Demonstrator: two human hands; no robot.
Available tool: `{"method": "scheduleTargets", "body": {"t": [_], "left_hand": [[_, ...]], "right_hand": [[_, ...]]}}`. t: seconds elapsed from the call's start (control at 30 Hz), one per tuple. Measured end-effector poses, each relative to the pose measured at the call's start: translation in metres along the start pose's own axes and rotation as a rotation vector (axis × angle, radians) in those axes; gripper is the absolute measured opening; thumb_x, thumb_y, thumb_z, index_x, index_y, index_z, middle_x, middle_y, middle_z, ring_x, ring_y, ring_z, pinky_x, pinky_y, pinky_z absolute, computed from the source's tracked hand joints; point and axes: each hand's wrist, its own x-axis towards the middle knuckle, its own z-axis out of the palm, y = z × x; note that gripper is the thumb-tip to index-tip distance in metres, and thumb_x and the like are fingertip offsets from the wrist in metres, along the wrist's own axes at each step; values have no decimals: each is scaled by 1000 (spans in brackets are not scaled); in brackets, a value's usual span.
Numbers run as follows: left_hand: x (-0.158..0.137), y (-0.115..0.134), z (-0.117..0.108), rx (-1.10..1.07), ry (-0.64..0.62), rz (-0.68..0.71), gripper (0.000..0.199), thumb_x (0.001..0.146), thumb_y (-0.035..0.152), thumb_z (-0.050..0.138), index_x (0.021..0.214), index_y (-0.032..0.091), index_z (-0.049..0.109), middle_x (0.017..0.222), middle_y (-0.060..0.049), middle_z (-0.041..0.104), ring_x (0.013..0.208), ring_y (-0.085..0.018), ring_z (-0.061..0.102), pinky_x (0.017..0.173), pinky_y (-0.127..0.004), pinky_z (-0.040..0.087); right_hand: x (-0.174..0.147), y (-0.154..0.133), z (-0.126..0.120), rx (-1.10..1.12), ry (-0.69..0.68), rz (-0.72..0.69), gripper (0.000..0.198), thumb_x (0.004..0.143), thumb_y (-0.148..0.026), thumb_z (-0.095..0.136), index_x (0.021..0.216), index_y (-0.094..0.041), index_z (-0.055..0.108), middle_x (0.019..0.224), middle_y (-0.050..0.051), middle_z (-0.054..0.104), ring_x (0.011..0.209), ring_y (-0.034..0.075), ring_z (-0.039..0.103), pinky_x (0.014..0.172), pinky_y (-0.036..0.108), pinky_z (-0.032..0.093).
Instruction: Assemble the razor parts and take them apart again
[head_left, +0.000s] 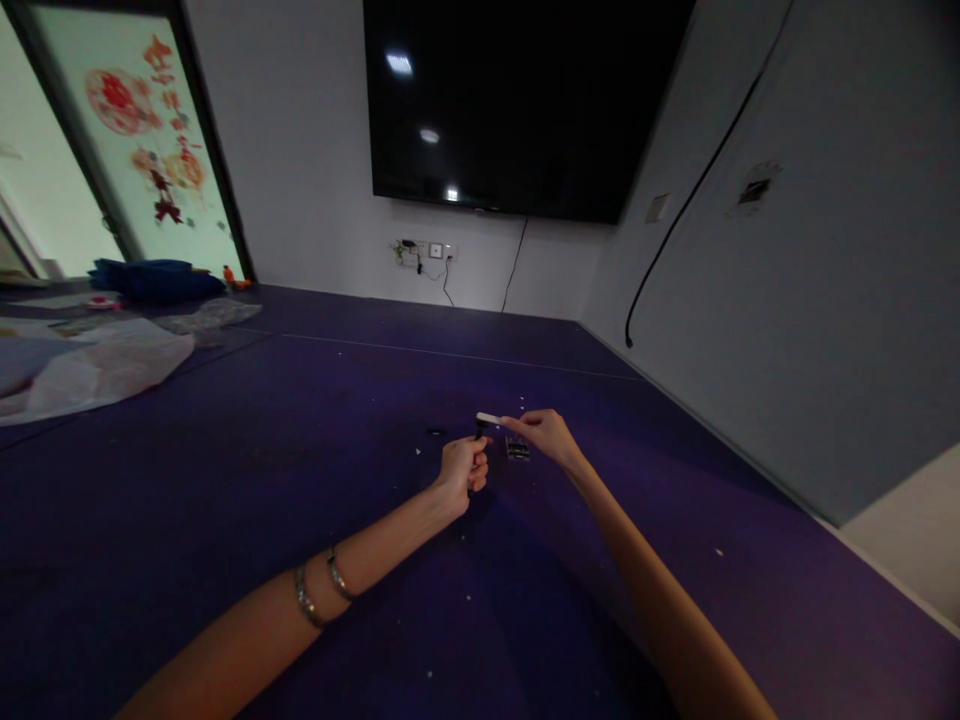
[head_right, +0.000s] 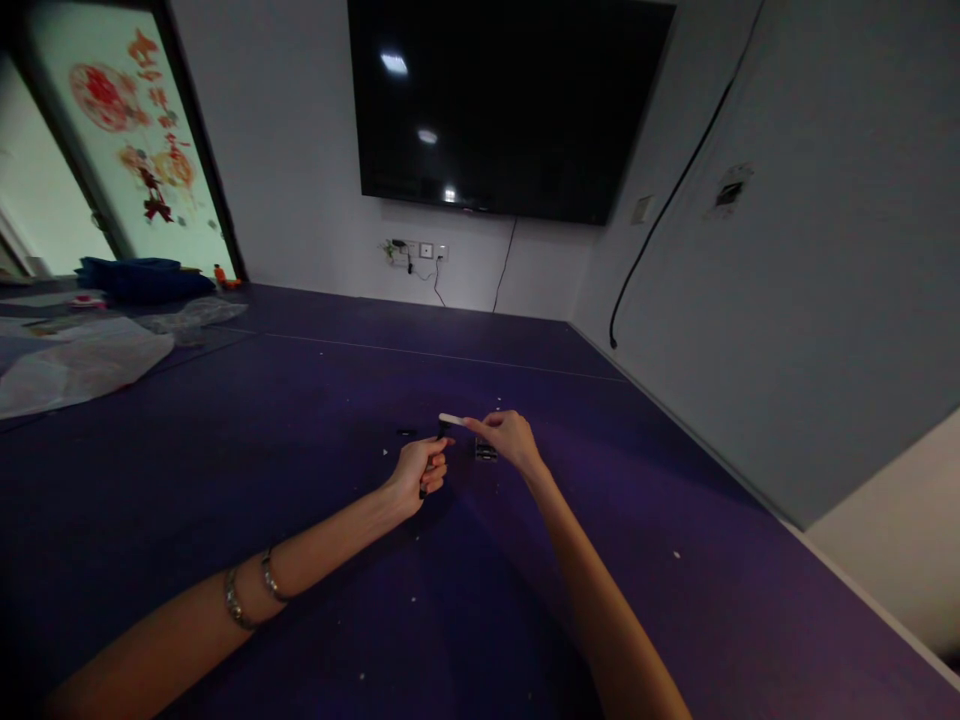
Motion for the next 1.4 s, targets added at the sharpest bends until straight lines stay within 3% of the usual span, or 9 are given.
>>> {"method": "scheduleTargets", "body": {"t": [0.53, 0.7, 0.83, 1.0, 1.13, 1.3, 1.4], "left_hand": [[4, -1, -3, -30, 4, 11, 10, 83, 14, 41, 79, 13, 50, 42, 9, 32, 26, -1, 20, 32, -19, 10], [2, 1, -2, -41, -1, 16, 9, 84, 15, 42, 79, 13, 50, 42, 10, 32, 26, -1, 20, 33, -19, 10], [2, 2, -2, -44, 13, 0, 8, 83, 14, 42, 79, 14, 49, 43, 10, 32, 27, -1, 20, 33, -19, 10], [3, 1, -2, -51, -3, -2, 8, 83, 15, 43, 78, 14, 48, 43, 10, 31, 27, -1, 20, 33, -19, 9], [3, 0, -2, -51, -7, -3, 9, 84, 15, 41, 79, 14, 49, 42, 10, 31, 26, -1, 20, 33, -19, 9], [2, -2, -2, -45, -14, 4, 11, 84, 14, 39, 79, 13, 49, 42, 9, 32, 26, -1, 20, 32, -19, 10], [3, -2, -3, -37, -9, 1, 10, 84, 15, 41, 78, 13, 49, 42, 10, 32, 26, -1, 20, 32, -18, 11]], "right_hand": [[-1, 6, 0, -4, 46, 6, 53, 67, -66, 52, 55, -16, 64, 48, 0, 53, 46, 10, 45, 44, 22, 27], [-2, 8, -1, 65, -43, 3, 53, 68, -65, 52, 51, -15, 60, 45, -1, 48, 44, 8, 40, 43, 21, 26], [-2, 10, 0, 24, 16, -5, 52, 67, -65, 52, 56, -15, 63, 49, -1, 52, 46, 9, 43, 44, 21, 26], [-2, 11, 0, 20, -14, -22, 54, 68, -65, 50, 57, -15, 64, 47, -1, 51, 44, 9, 42, 43, 21, 26], [-1, 10, 0, -34, 70, -23, 53, 68, -66, 50, 58, -16, 66, 50, 1, 55, 47, 11, 47, 44, 21, 27], [-1, 7, 1, -19, 0, -35, 53, 69, -65, 49, 56, -16, 64, 48, 0, 53, 46, 10, 45, 45, 21, 28], [-1, 6, 1, -40, 54, -32, 52, 68, -65, 50, 58, -16, 66, 49, 1, 55, 47, 11, 47, 45, 21, 29]]}}
